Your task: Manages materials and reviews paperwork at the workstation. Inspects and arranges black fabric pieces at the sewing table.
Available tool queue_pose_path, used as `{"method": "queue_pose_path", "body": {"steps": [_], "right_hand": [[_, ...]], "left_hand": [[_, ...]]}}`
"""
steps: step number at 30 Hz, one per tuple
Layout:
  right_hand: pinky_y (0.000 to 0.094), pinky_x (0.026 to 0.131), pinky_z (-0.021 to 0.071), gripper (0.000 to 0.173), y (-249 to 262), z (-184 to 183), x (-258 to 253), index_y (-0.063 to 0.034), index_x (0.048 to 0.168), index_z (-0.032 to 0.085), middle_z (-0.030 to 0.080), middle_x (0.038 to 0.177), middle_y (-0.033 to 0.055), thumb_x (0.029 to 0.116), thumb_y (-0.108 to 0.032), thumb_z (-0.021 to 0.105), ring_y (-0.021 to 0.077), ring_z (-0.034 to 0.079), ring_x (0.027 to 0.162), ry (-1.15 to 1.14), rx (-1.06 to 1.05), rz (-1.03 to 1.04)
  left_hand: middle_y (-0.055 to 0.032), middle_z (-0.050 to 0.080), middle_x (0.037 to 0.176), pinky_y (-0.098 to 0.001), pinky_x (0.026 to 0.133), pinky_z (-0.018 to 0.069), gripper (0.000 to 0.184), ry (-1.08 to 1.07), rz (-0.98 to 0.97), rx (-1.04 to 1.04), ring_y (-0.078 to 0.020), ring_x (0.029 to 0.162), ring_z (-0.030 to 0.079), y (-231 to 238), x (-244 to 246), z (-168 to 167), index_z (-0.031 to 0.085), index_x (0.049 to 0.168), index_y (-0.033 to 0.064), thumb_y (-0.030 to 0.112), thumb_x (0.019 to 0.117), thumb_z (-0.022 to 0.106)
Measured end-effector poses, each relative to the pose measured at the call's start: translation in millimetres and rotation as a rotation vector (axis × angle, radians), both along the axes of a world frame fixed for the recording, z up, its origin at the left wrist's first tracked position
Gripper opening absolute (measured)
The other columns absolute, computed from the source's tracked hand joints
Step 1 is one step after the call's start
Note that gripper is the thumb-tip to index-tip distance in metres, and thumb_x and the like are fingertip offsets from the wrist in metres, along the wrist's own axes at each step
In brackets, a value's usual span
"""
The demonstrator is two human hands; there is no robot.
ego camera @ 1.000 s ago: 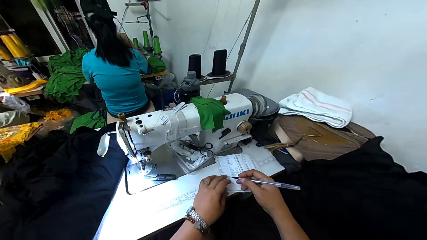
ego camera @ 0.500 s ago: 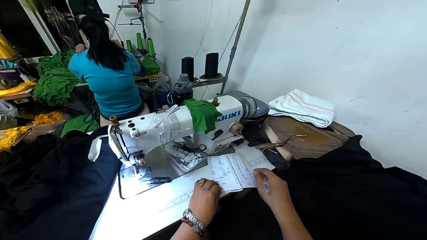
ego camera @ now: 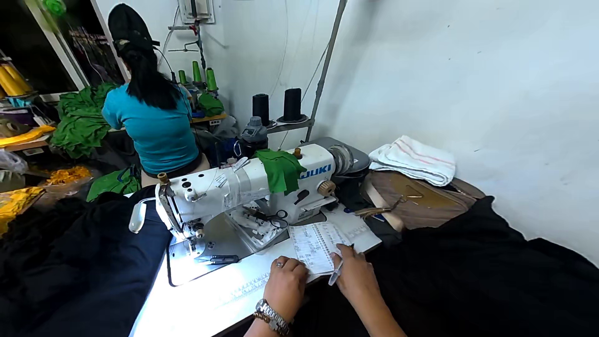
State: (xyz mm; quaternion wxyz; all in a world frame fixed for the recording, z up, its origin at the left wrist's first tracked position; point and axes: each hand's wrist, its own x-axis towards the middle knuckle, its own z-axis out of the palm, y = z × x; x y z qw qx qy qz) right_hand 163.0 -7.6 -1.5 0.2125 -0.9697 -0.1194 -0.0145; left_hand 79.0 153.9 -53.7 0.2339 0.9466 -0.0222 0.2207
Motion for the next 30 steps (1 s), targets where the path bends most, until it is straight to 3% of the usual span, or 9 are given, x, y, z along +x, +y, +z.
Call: {"method": "queue_pose_path", "body": {"steps": [5, 9, 13, 16, 18, 20, 24, 28, 30], "right_hand": [[0.0565, 0.112, 0.0425, 0.046, 2.9, -5.6, 1.9, 0.0009, 0.145, 0.053, 0.054, 0.144, 0.0283, 0.1082, -0.025, 0.048, 0.0443, 0.054, 0.133, 0.036, -0.073, -0.039], [0.0543, 0.109, 0.0464, 0.047, 7.3, -3.4, -2.2, 0.0019, 0.148, 0.049, 0.053, 0.145, 0.0293, 0.1069, -0.019, 0.051, 0.0455, 0.057, 0.129, 0.005, -0.054, -0.042], [0.0509, 0.103, 0.0518, 0.05, 7.9, -1.3, -3.6, 0.0006, 0.149, 0.049, 0.055, 0.144, 0.0278, 0.1019, -0.011, 0.058, 0.0417, 0.064, 0.121, -0.048, 0.095, -0.019], [0.049, 0.1, 0.0554, 0.046, 7.3, -9.2, -2.2, -0.0019, 0.144, 0.056, 0.061, 0.138, 0.0253, 0.0987, -0.005, 0.061, 0.0383, 0.067, 0.117, -0.174, 0.313, 0.071], [0.0533, 0.103, 0.0524, 0.044, 3.4, -9.9, 1.3, -0.0026, 0.142, 0.059, 0.061, 0.139, 0.0244, 0.0985, -0.008, 0.062, 0.0405, 0.063, 0.123, -0.24, 0.328, 0.044], [0.0606, 0.107, 0.046, 0.049, -3.8, -4.6, 3.9, -0.0016, 0.146, 0.053, 0.056, 0.142, 0.0271, 0.1002, -0.014, 0.063, 0.0457, 0.057, 0.128, -0.159, 0.227, -0.042], [0.0562, 0.101, 0.0518, 0.057, -6.6, -7.7, 8.9, -0.0005, 0.151, 0.046, 0.052, 0.146, 0.0288, 0.101, -0.022, 0.064, 0.0446, 0.063, 0.119, 0.051, 0.121, -0.124], [0.0537, 0.1, 0.0531, 0.06, -2.2, -7.0, 7.7, 0.001, 0.152, 0.044, 0.052, 0.145, 0.0293, 0.1009, -0.022, 0.064, 0.0439, 0.065, 0.117, 0.052, 0.074, -0.135], [0.0545, 0.099, 0.0533, 0.063, -5.0, -5.5, 8.6, 0.0019, 0.151, 0.045, 0.058, 0.138, 0.0288, 0.0984, -0.023, 0.069, 0.0437, 0.066, 0.115, 0.033, 0.078, -0.152]], "left_hand": [[0.0026, 0.074, 0.115, -0.0395, 0.107, 0.0478, 0.024, 0.005, 0.001, 0.002, -0.0182, 0.117, 0.065, 0.1, 0.0, 0.6, 0.078, 0.105, 0.0182, 0.027, 0.1016, 0.056], [0.0027, 0.074, 0.113, -0.0392, 0.106, 0.0486, 0.024, -0.005, -0.001, 0.005, -0.0183, 0.115, 0.065, 1.2, -0.2, -0.4, 0.078, 0.104, 0.0183, 0.027, 0.1009, 0.056], [0.0029, 0.074, 0.115, -0.0395, 0.106, 0.0478, 0.024, 0.009, -0.006, -0.007, -0.0186, 0.117, 0.065, 0.8, -0.2, 0.0, 0.079, 0.104, 0.0183, 0.027, 0.1013, 0.056], [0.0024, 0.074, 0.113, -0.0395, 0.105, 0.0487, 0.023, -0.01, -0.007, -0.01, -0.0186, 0.115, 0.065, 1.0, -0.2, -0.8, 0.079, 0.103, 0.0183, 0.026, 0.1006, 0.057], [0.0022, 0.074, 0.113, -0.0397, 0.104, 0.049, 0.022, -0.021, -0.007, -0.007, -0.0189, 0.114, 0.065, 1.4, -0.6, -1.2, 0.079, 0.103, 0.0183, 0.026, 0.1001, 0.059], [0.0018, 0.075, 0.113, -0.0406, 0.105, 0.0491, 0.022, -0.02, -0.003, 0.002, -0.0197, 0.115, 0.066, 1.4, -0.8, -0.9, 0.079, 0.103, 0.0184, 0.025, 0.0994, 0.059], [0.0025, 0.074, 0.115, -0.0402, 0.107, 0.048, 0.023, -0.003, 0.002, 0.0, -0.0189, 0.117, 0.065, 0.9, 0.5, -1.8, 0.079, 0.104, 0.019, 0.026, 0.1003, 0.057], [0.0021, 0.074, 0.115, -0.0401, 0.106, 0.0482, 0.023, -0.009, 0.002, 0.007, -0.019, 0.116, 0.065, 0.9, -1.2, 0.0, 0.079, 0.104, 0.0187, 0.026, 0.1005, 0.057], [0.0023, 0.074, 0.115, -0.0394, 0.106, 0.0481, 0.024, -0.004, 0.004, 0.003, -0.0191, 0.117, 0.065, 1.2, -0.7, -0.5, 0.079, 0.105, 0.0188, 0.026, 0.1005, 0.057]]}}
